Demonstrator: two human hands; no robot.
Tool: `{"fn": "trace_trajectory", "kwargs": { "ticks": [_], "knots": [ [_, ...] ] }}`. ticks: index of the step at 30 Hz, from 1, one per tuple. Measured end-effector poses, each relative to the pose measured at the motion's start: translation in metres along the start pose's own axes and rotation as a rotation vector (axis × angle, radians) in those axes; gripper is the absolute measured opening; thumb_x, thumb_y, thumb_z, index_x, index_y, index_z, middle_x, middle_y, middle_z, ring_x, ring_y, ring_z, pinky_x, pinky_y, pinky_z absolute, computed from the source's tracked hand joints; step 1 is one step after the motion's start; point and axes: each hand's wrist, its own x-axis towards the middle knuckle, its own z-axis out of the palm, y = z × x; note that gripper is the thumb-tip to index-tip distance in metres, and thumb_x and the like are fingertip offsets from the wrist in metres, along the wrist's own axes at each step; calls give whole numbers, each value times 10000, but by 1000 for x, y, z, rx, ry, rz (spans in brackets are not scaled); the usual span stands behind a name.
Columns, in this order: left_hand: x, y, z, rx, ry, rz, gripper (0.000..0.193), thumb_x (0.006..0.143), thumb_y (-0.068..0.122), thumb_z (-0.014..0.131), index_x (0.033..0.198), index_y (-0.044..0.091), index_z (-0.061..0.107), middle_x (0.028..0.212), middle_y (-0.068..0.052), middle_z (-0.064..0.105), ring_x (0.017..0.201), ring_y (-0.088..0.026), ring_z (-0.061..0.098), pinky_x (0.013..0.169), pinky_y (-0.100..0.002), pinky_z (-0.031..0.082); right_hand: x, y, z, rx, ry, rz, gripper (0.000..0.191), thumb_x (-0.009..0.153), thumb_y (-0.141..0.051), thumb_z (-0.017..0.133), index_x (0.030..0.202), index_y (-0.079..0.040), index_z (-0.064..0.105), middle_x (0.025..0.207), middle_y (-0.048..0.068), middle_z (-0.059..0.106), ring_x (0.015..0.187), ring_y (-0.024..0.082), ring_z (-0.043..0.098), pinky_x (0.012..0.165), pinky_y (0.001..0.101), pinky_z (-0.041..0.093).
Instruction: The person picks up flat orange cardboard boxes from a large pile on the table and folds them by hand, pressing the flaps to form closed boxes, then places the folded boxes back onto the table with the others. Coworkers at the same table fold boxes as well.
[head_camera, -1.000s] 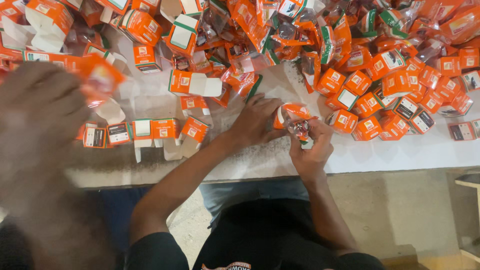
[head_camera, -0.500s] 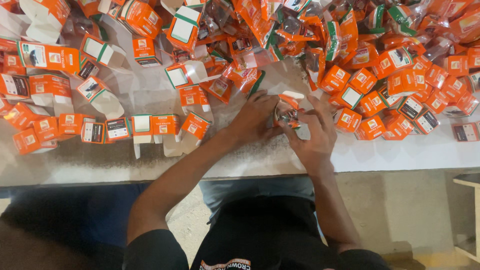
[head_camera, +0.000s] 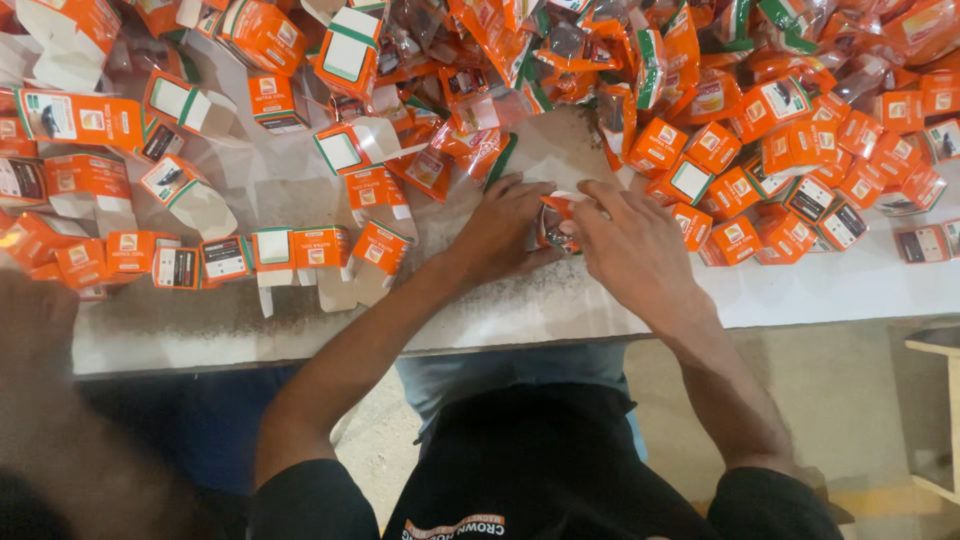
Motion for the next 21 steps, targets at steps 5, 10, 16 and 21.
{"fn": "trace_trajectory", "kwargs": {
  "ticks": [5, 10, 16, 21],
  "knots": [
    [1, -5, 2, -59, 56, 20, 775, 751, 389, 885, 1343, 24, 543, 1370, -176, 618, 1313, -337, 568, 1189, -521, 337, -3, 9, -8, 223, 91, -145, 519, 756, -382, 831, 1138, -82, 648, 1388, 73, 591, 1301, 380, 566, 1013, 476, 498],
    [-1, -2, 1, -59, 52, 23, 771, 788, 424, 894, 1350, 22, 552, 1349, -180, 625, 1301, -335, 569, 1191, -533, 342, -11, 3, 1, 262, 20, 14, 474, 816, -271, 807, 1248, -112, 693, 1455, 95, 563, 1270, 335, 599, 969, 459, 519],
    [3, 10, -7, -59, 29, 0, 804, 758, 454, 879, 1331, -3, 548, 1279, -184, 641, 1262, -356, 584, 1161, -544, 352, 8, 7, 20, 25, -9, 57, 221, 890, -304, 764, 1038, -141, 744, 1353, 95, 623, 1064, 316, 683, 863, 494, 533],
    [5, 10, -13, -63, 0, -33, 720, 828, 422, 879, 1336, 23, 560, 1263, -160, 659, 1248, -380, 578, 1171, -518, 382, 6, 3, 40, 121, 84, 230, 235, 912, -325, 791, 1041, -130, 769, 1280, 54, 692, 971, 305, 717, 838, 468, 541]
  ]
}}
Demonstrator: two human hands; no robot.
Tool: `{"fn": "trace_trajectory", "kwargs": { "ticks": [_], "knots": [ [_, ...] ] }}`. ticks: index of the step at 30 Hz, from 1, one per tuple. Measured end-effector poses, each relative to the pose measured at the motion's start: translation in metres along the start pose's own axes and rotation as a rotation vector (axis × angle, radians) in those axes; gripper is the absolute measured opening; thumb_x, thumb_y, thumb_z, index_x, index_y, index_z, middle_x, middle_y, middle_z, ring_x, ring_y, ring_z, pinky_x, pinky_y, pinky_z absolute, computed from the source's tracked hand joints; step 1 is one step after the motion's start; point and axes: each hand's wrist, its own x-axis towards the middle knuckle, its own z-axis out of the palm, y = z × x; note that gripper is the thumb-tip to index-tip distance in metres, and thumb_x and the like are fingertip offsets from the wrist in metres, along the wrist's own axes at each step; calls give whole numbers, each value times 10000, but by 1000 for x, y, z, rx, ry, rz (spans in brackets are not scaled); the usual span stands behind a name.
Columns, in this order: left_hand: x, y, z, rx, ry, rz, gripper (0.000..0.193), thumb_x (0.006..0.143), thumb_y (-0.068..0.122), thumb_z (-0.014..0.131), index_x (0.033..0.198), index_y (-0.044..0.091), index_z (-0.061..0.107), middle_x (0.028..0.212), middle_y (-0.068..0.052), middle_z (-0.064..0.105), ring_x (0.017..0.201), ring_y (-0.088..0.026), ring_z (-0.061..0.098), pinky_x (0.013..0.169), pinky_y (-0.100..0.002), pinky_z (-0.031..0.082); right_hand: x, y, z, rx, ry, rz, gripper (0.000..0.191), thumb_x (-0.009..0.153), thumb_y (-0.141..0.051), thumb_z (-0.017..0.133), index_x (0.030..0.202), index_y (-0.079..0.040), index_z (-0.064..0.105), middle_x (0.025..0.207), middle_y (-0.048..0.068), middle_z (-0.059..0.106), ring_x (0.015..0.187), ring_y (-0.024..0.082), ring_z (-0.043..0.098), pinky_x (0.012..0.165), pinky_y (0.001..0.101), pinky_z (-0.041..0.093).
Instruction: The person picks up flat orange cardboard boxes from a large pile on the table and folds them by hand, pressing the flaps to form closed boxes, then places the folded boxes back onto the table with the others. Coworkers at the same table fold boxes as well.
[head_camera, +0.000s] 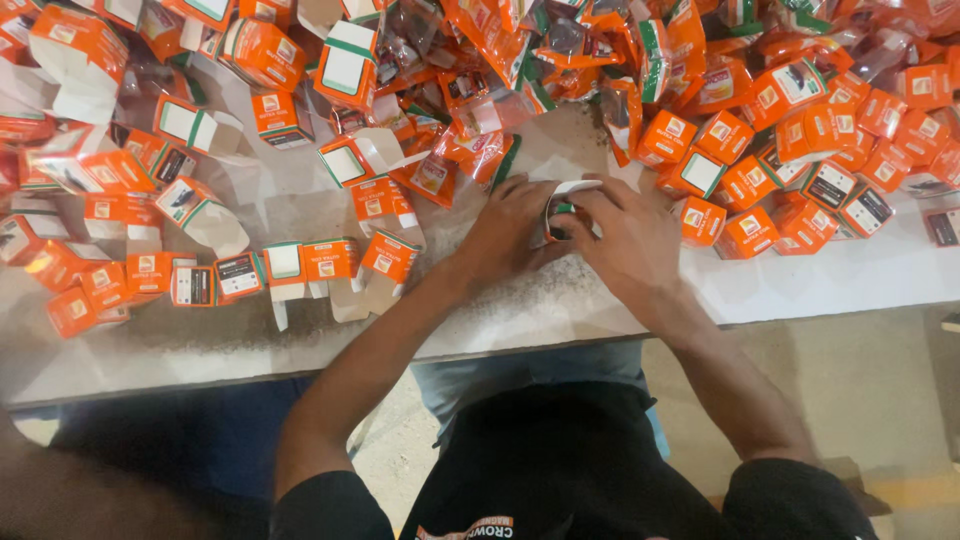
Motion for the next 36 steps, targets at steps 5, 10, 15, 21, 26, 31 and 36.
{"fn": "trace_trajectory", "kwargs": {
  "ticks": [5, 10, 15, 21, 26, 31, 36],
  "knots": [
    [-4, -4, 5, -52, 28, 10, 770, 812, 405, 875, 1363, 21, 498, 1288, -160, 637, 1254, -338, 592, 1176, -534, 358, -28, -8, 8, 103, 208, -106, 304, 992, -197, 763, 1273, -82, 736, 1509, 203, 580, 1101, 285, 726, 834, 409, 548],
    [-5, -9, 10, -12, 18, 22, 815, 740, 304, 879, 1386, 20, 472, 1345, -169, 609, 1290, -331, 574, 1194, -531, 352, -29, -10, -4, -93, 122, -217, 409, 931, -311, 734, 1267, -80, 693, 1504, 224, 499, 1152, 357, 651, 907, 454, 554],
    [-5, -4, 4, 4, 61, 71, 916, 653, 220, 902, 1411, -23, 449, 1377, -205, 584, 1316, -357, 544, 1198, -524, 339, -16, -12, -14, -127, -83, -160, 564, 885, -442, 734, 1282, -48, 660, 1302, 188, 546, 1034, 354, 651, 805, 482, 539],
    [-14, 15, -5, -351, 181, -209, 853, 737, 214, 970, 1428, 22, 509, 1245, -159, 645, 1156, -297, 681, 988, -378, 564, -20, 4, -3, -55, -81, -170, 668, 838, -465, 751, 1329, -42, 587, 1226, 168, 561, 1031, 376, 648, 807, 490, 532],
    [-12, 18, -5, -321, 259, -19, 558, 861, 103, 907, 1328, 98, 601, 1382, -111, 667, 1219, -300, 731, 996, -365, 607, -42, 15, 40, 238, 304, -133, 650, 937, -96, 728, 1529, -40, 465, 1277, 133, 643, 1138, 367, 670, 985, 477, 552],
    [-12, 22, -10, -168, 166, 51, 479, 872, 85, 809, 1320, 110, 642, 1434, -147, 606, 1272, -324, 654, 1016, -410, 580, -49, 23, 55, 320, 396, -92, 582, 875, -59, 780, 1413, -98, 560, 1302, 163, 654, 1140, 350, 683, 968, 430, 557],
    [-10, 26, -11, 282, 146, 148, 405, 858, 146, 762, 1251, 95, 676, 1395, -163, 611, 1336, -329, 568, 1138, -525, 420, -45, 15, 36, 159, 289, -136, 547, 795, -65, 775, 1333, -70, 677, 1275, 165, 640, 1064, 307, 692, 905, 440, 539]
  ]
}}
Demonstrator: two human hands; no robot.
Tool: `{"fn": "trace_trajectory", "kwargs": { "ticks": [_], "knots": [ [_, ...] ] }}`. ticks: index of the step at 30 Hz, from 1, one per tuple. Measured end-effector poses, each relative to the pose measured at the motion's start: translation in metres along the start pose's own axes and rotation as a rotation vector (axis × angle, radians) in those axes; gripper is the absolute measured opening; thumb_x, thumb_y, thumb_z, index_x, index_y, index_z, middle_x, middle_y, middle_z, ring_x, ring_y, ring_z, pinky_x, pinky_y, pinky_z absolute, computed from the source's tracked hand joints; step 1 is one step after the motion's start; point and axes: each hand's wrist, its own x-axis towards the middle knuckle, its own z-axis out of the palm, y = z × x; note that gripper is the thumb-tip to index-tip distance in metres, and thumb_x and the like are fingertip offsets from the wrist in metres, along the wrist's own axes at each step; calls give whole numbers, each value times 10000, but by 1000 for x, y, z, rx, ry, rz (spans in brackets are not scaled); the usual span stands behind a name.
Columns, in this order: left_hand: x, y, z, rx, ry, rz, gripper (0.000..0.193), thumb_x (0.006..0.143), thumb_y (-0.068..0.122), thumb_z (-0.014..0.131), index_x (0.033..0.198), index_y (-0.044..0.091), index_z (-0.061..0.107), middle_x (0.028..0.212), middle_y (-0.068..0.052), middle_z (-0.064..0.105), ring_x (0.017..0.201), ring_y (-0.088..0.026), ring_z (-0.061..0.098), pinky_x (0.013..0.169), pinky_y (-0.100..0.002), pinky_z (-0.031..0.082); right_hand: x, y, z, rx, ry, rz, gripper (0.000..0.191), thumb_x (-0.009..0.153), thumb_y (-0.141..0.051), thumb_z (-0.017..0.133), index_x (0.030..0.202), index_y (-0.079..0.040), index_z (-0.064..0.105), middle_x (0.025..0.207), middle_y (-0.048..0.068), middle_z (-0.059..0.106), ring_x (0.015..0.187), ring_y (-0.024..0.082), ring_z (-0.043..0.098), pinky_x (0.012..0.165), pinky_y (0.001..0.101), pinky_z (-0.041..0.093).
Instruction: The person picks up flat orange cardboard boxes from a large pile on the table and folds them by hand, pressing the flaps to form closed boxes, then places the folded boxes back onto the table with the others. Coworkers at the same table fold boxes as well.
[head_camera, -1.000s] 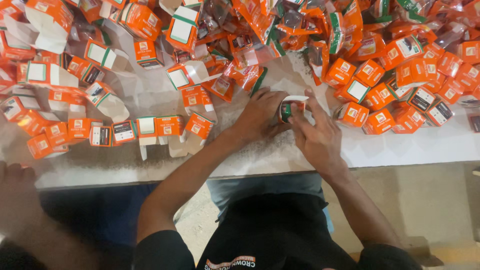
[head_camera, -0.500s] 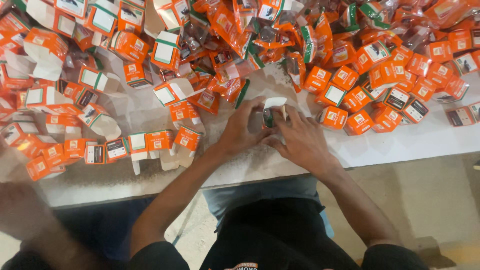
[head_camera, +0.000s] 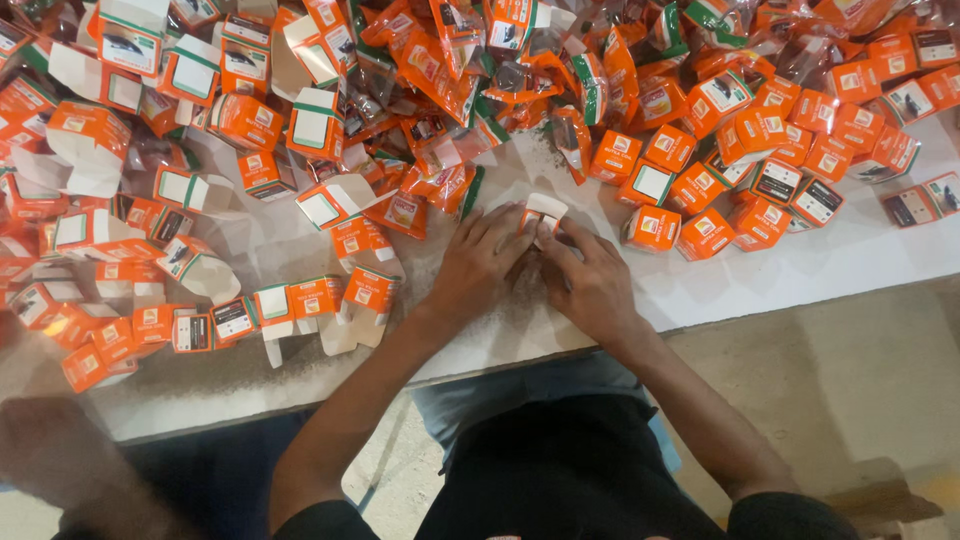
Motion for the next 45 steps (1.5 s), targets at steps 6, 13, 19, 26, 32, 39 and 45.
{"fn": "trace_trajectory", "kwargs": {
  "ticks": [6, 13, 19, 26, 32, 39, 45],
  "knots": [
    [7, -3, 5, 69, 24, 71, 345, 874, 84, 767, 1206, 36, 684, 1413, -186, 585, 1355, -361, 588, 1164, -476, 469, 14, -9, -14, 46, -42, -4, 460, 829, -57, 790, 1280, -82, 702, 1311, 144, 618, 1074, 309, 678, 882, 439, 536],
    [-1, -23, -6, -526, -1, 41, 383, 761, 12, 847, 1107, 96, 704, 1393, -150, 621, 1246, -301, 655, 959, -370, 593, 14, 8, -6, 145, 26, -196, 382, 753, 29, 781, 1108, -80, 689, 1363, 129, 657, 1265, 345, 644, 1019, 444, 556],
    [-8, -30, 7, -576, 33, -76, 404, 853, 101, 906, 1106, 75, 592, 1392, -87, 655, 1301, -250, 658, 1031, -344, 594, 8, 17, 5, 273, 19, -123, 347, 873, 2, 791, 1089, -73, 531, 1350, 125, 683, 1268, 337, 668, 1004, 413, 561],
    [-3, -22, -13, -326, -52, 68, 367, 798, 71, 855, 1107, 91, 657, 1368, -92, 657, 1360, -307, 602, 1105, -406, 530, 14, 8, -14, 328, -98, -73, 489, 744, 29, 744, 1213, -36, 623, 1313, 178, 680, 1251, 362, 648, 1040, 444, 523],
    [4, -14, -23, -437, 29, 95, 337, 800, 58, 851, 1082, 100, 672, 1353, -114, 647, 1326, -317, 600, 1072, -422, 530, 16, 5, -11, 316, -53, -78, 437, 797, -16, 804, 1213, -61, 678, 1327, 140, 686, 1247, 328, 656, 1042, 406, 539],
    [-1, -17, -11, -605, 60, -46, 314, 883, 57, 853, 1148, 91, 688, 1285, -57, 722, 1331, -267, 661, 1097, -381, 582, 8, 4, 1, 352, 48, 42, 281, 892, -7, 781, 1159, -79, 732, 1269, 130, 726, 1155, 293, 723, 965, 372, 590],
    [-1, -27, -21, -496, -36, 83, 300, 835, 159, 871, 1092, 110, 725, 1285, -110, 685, 1272, -300, 641, 1036, -422, 561, 7, 1, -4, 350, 12, 16, 273, 895, -22, 777, 1163, -71, 752, 1316, 157, 701, 1175, 292, 711, 984, 376, 585]
  ]
}}
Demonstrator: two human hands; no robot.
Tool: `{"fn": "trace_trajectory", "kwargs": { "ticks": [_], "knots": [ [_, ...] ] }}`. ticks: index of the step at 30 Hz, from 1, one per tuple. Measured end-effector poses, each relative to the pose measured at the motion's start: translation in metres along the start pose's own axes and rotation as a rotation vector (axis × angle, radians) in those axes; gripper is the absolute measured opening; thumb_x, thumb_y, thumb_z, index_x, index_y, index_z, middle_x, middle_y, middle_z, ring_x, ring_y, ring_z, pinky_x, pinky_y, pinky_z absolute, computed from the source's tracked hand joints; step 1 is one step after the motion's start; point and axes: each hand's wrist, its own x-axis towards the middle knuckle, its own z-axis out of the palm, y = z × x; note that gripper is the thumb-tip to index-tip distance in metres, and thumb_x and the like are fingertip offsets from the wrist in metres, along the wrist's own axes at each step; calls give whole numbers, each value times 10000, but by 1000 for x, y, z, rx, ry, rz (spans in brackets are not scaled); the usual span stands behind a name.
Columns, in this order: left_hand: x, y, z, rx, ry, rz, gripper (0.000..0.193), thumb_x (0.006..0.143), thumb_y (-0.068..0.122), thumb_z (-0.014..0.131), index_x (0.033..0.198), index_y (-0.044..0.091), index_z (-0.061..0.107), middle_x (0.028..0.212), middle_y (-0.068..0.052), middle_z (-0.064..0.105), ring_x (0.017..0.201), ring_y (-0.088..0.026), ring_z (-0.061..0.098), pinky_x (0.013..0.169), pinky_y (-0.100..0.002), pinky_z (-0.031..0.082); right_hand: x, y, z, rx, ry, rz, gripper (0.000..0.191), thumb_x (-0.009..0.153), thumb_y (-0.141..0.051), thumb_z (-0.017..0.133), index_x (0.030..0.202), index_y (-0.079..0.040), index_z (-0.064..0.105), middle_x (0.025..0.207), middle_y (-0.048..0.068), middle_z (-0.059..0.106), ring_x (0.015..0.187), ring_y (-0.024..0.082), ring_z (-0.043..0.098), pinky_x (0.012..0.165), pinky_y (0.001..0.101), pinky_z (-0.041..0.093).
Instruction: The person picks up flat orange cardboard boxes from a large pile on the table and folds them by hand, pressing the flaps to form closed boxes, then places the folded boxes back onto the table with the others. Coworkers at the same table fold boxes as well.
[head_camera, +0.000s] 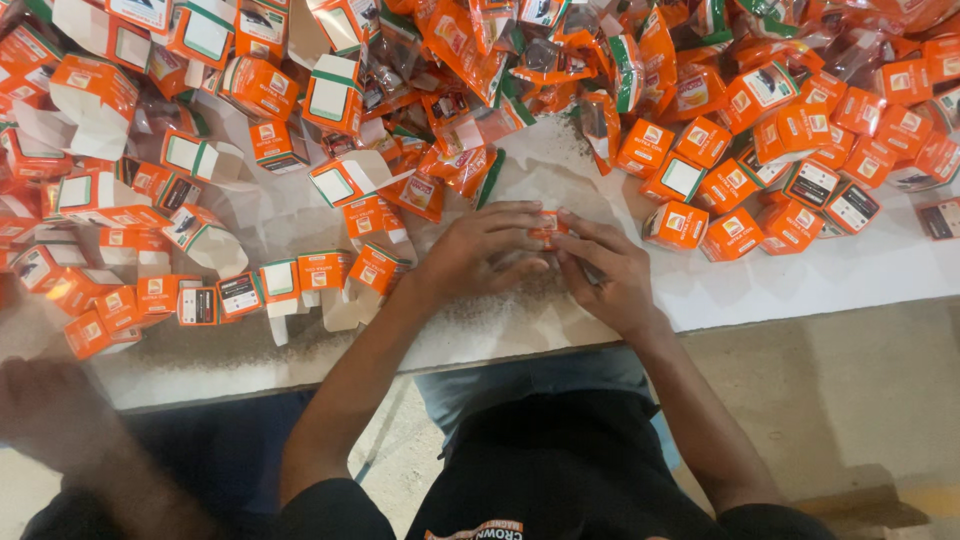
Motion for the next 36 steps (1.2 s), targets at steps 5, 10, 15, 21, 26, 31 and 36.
{"fn": "trace_trajectory", "kwargs": {
  "ticks": [5, 10, 15, 21, 26, 31, 36],
  "knots": [
    [3, 6, 1, 187, -45, 51, 324, 809, 145, 860, 1097, 108, 716, 1336, -60, 650, 1334, -290, 598, 1070, -419, 533, 0, 4, -7, 10, -85, -10, 319, 836, -52, 804, 1146, -102, 747, 1423, 171, 633, 1135, 295, 694, 951, 368, 584],
    [9, 17, -13, 389, -32, 68, 302, 792, 142, 819, 1066, 142, 693, 1372, -43, 651, 1396, -284, 555, 1133, -472, 467, 1, 0, -7, -193, -35, -115, 347, 768, -46, 840, 1092, -117, 734, 1365, 159, 649, 1109, 325, 692, 930, 428, 563],
    [-6, 36, -74, 918, 385, -273, 545, 857, 241, 844, 1328, 45, 652, 1423, -213, 553, 1385, -433, 462, 1133, -614, 382, 13, -18, -60, -351, 347, -32, 327, 970, -31, 861, 1234, -60, 671, 1429, 176, 628, 1161, 322, 672, 975, 396, 567],
    [-13, 37, -118, 962, 398, -393, 404, 886, 128, 831, 1249, 53, 670, 1454, -146, 571, 1431, -402, 502, 1184, -537, 409, 46, -32, -48, -424, 283, -125, 385, 970, -89, 760, 1320, -55, 603, 1348, 186, 613, 1217, 392, 613, 1069, 477, 493],
    [-9, 59, -86, 487, 534, -169, 299, 904, 55, 798, 1158, -29, 665, 1396, -196, 563, 1361, -380, 565, 1096, -454, 539, 90, -36, 61, -315, -153, -124, 677, 864, -259, 760, 1468, -116, 489, 1293, 146, 601, 1103, 378, 658, 816, 488, 560],
    [-6, 70, -37, 118, 328, -513, 276, 890, 209, 832, 1093, 57, 723, 1292, -79, 683, 1024, -231, 767, 753, -302, 646, 92, -22, 80, -315, -186, 1, 618, 872, -134, 721, 1450, -216, 519, 1294, 147, 573, 1075, 367, 671, 758, 475, 569],
    [-11, 54, -20, 153, 280, -215, 469, 781, 191, 901, 1195, 82, 710, 1306, -130, 586, 1192, -312, 642, 1008, -395, 574, 21, -16, -4, -38, -139, 346, 422, 910, -113, 741, 1303, -112, 587, 1108, 132, 707, 935, 278, 743, 767, 398, 591]
  ]
}}
